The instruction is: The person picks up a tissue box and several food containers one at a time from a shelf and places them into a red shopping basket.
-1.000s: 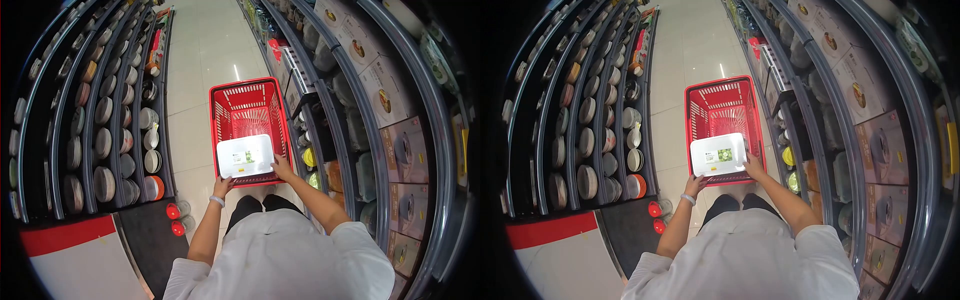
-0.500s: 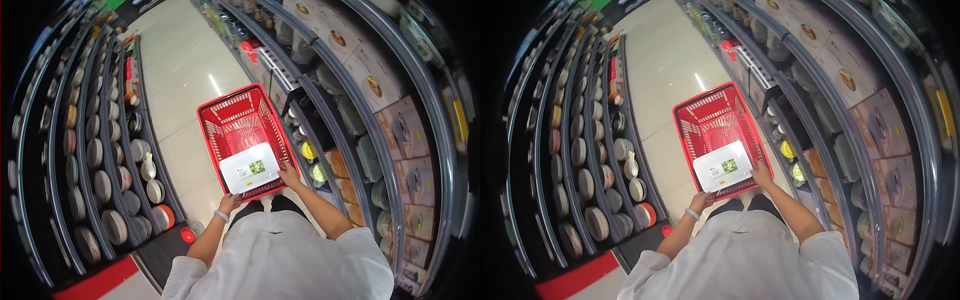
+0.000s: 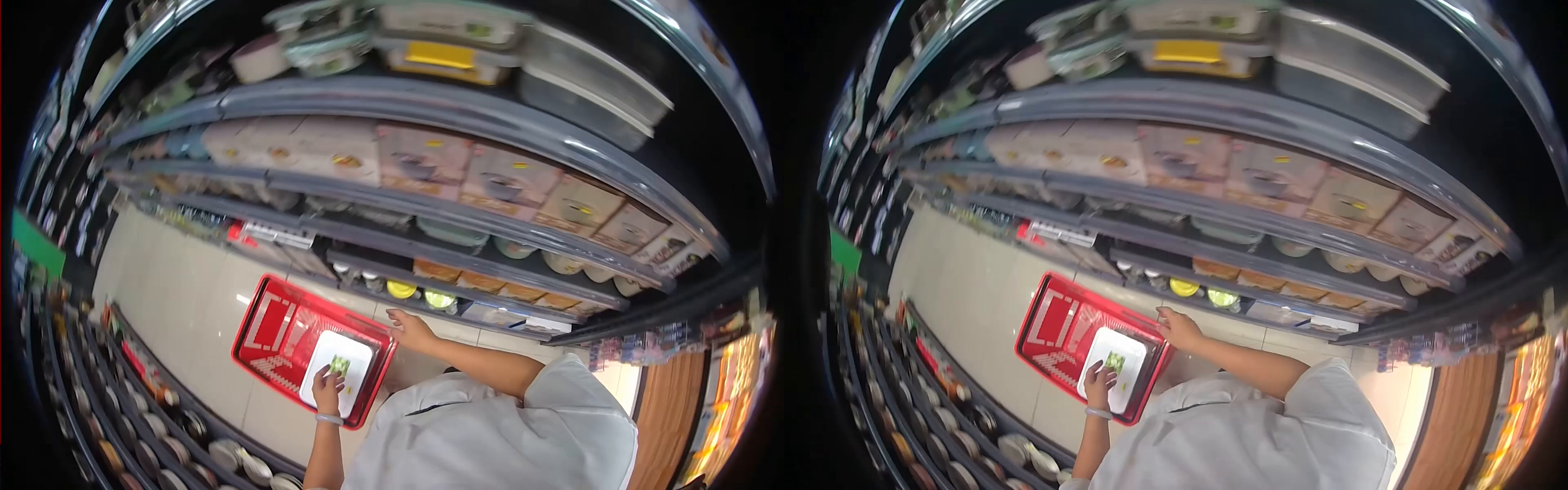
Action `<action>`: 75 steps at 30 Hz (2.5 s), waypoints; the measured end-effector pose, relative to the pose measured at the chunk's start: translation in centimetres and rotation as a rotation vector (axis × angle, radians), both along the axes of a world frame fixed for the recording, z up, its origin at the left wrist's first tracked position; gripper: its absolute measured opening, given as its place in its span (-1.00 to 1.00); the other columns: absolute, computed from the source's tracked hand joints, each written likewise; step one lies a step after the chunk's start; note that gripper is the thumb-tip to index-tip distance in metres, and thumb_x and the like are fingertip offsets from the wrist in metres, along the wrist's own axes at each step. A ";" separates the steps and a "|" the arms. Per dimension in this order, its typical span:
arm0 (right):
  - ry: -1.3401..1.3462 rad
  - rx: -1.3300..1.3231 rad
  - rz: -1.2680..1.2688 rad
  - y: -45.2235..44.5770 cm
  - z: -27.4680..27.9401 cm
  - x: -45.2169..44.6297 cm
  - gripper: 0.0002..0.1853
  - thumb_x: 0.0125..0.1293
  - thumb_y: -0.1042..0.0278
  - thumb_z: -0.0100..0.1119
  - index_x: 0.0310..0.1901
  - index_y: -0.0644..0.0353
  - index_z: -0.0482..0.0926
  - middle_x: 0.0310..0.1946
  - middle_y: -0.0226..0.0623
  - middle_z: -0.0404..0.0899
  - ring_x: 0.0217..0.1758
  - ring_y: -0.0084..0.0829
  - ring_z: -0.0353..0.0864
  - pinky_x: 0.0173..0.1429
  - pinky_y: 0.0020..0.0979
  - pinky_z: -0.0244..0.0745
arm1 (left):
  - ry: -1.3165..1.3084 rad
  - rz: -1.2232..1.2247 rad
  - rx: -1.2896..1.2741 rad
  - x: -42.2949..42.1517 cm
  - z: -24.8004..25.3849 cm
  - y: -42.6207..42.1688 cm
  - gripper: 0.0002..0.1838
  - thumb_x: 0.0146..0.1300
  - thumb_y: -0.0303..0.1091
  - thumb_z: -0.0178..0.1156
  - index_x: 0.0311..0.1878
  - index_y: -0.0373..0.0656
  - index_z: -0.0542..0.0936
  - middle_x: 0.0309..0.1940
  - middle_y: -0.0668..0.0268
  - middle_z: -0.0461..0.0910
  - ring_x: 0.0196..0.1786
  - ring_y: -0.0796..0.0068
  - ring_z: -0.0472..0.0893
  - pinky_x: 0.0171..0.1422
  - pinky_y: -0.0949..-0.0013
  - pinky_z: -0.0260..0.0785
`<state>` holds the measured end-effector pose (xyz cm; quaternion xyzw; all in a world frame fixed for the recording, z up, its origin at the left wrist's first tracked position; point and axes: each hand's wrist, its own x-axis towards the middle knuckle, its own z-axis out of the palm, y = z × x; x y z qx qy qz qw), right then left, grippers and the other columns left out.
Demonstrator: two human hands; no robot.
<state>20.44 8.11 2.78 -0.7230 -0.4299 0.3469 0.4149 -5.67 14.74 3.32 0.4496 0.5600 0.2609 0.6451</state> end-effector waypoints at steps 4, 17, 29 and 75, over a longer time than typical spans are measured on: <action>-0.041 0.237 -0.113 -3.5 6.8 5.0 -0.53 0.16 0.41 0.13 0.12 0.26 0.33 0.02 -0.12 0.48 -0.02 -0.29 0.54 -0.01 -0.35 0.46 | -0.142 -0.276 0.181 11.4 5.6 0.7 -0.61 0.19 -0.39 0.05 0.09 -0.32 0.38 -0.21 0.17 0.55 -0.26 0.49 0.56 -0.18 0.46 0.43; -0.632 0.969 -0.720 -19.9 35.8 25.3 -0.76 0.21 0.42 0.08 -0.10 0.29 0.52 -0.18 -0.22 0.56 -0.10 -0.43 0.54 -0.07 -0.48 0.42 | -0.529 -0.471 1.184 39.4 36.0 -0.6 -0.66 0.26 -0.33 0.06 -0.01 -0.41 0.45 -0.06 0.10 0.53 0.00 0.40 0.52 0.07 0.45 0.33; 0.013 0.811 -0.614 -17.1 42.4 31.9 -0.11 0.12 -0.19 0.11 0.26 0.40 0.11 0.24 0.12 0.14 0.37 -0.13 0.03 0.37 -0.29 -0.09 | -0.560 -0.691 0.614 43.8 40.7 -1.3 -0.31 0.28 0.15 -0.11 0.20 -0.30 0.26 0.08 0.05 0.38 0.17 0.25 0.35 0.19 0.27 0.23; 0.493 0.145 0.459 4.8 14.6 -2.7 -0.19 -0.09 0.35 0.19 0.22 0.33 0.03 0.12 -0.07 0.21 0.22 -0.31 0.19 0.29 -0.39 0.04 | -0.460 0.489 0.398 -3.2 11.1 -7.3 -0.39 0.32 0.13 -0.20 0.26 -0.11 0.12 0.22 0.24 0.22 0.26 0.32 0.22 0.30 0.21 0.05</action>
